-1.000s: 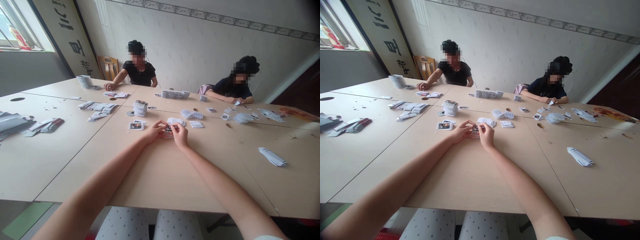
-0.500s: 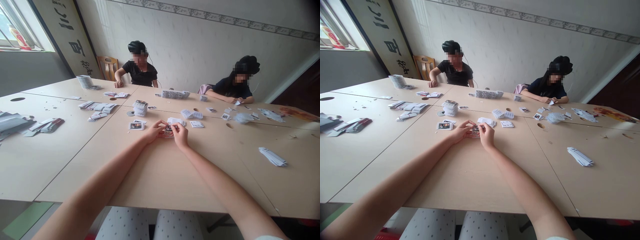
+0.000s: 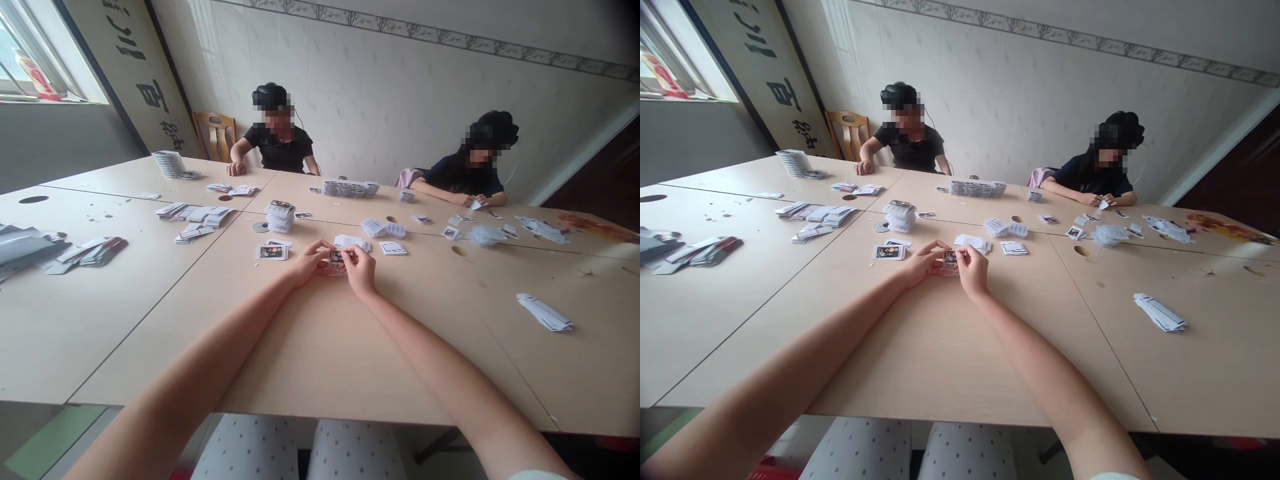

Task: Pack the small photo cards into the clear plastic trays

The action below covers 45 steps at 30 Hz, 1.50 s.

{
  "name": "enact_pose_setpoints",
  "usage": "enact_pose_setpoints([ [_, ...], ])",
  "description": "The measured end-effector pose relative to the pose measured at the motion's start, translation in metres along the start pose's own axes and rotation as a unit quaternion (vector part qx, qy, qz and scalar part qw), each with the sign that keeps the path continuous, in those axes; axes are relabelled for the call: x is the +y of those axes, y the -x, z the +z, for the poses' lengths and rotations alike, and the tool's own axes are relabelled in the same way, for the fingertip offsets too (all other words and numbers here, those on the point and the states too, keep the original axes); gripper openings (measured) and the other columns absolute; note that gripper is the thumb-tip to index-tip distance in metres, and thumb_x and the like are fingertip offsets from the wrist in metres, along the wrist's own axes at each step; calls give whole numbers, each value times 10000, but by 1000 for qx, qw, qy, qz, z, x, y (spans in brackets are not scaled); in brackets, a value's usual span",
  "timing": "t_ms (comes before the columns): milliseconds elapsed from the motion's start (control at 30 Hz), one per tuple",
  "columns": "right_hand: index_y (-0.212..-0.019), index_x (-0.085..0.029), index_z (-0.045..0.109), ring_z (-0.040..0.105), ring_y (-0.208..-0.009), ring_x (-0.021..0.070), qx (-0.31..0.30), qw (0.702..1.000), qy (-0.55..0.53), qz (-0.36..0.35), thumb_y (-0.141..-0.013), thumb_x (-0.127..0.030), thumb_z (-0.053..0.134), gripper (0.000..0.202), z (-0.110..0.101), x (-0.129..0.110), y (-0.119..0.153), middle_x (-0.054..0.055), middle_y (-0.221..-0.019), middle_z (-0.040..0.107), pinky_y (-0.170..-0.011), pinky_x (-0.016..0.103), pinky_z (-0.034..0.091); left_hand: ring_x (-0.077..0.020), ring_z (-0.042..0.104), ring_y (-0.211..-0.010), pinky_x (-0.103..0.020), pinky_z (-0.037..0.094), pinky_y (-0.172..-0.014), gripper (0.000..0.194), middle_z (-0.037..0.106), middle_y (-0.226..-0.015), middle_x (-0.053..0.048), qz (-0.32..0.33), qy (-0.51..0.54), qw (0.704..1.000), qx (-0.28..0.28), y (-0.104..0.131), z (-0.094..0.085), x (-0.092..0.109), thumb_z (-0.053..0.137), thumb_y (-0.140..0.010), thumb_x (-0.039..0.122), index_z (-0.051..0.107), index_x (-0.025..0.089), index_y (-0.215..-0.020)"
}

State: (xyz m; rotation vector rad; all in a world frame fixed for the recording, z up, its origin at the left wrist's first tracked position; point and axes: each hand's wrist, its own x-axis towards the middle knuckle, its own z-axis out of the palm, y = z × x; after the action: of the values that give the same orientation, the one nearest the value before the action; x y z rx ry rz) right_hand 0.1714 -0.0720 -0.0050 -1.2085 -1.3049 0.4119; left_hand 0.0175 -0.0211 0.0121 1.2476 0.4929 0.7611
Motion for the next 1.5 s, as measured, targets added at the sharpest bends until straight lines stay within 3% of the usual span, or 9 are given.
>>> enact_pose_setpoints([
  [467, -839, -207, 602, 619, -519, 174, -2, 1000, -3, 3, -850, -410, 526, 217, 0, 2, 0, 30, -714, 657, -499, 296, 516, -221, 704, -833, -399, 569, -784, 294, 661, -953, -80, -4, 7, 1000, -14, 0, -1, 1, 588, -856, 446, 561, 181, -980],
  [733, -834, -207, 584, 618, -518, 170, 4, 1000, -10, -6, -858, -385, 523, 190, 0, 0, 0, 11, -669, 635, -509, 286, 516, -207, 704, -806, -371, 568, -752, 225, 663, -954, -69, -14, -6, 1000, 5, 1, 1, 3, 629, -836, 347, 553, 184, -970],
  [967, -824, -202, 590, 618, -515, 164, 3, 1000, -5, -25, -864, -353, 528, 169, 0, 2, 0, 16, -694, 640, -528, 285, 517, -215, 701, -821, -400, 567, -774, 288, 658, -946, -79, -8, 2, 1000, -6, 0, -1, 2, 579, -865, 436, 556, 176, -985],
  [1200, -832, -202, 594, 614, -510, 164, 0, 1000, -2, -18, -867, -358, 522, 175, 0, 0, 1, 15, -688, 634, -492, 279, 508, -218, 704, -857, -380, 564, -792, 320, 668, -992, -75, -3, -10, 1000, -20, -1, -5, -1, 698, -797, 363, 536, 187, -1009],
  [1500, -833, -206, 591, 617, -509, 170, 0, 1000, 0, -19, -867, -357, 519, 171, 0, 0, 0, 11, -669, 632, -500, 287, 513, -218, 705, -864, -378, 562, -800, 324, 676, -994, -78, 2, -22, 1000, -13, -2, -5, -3, 695, -799, 374, 536, 190, -1013],
])
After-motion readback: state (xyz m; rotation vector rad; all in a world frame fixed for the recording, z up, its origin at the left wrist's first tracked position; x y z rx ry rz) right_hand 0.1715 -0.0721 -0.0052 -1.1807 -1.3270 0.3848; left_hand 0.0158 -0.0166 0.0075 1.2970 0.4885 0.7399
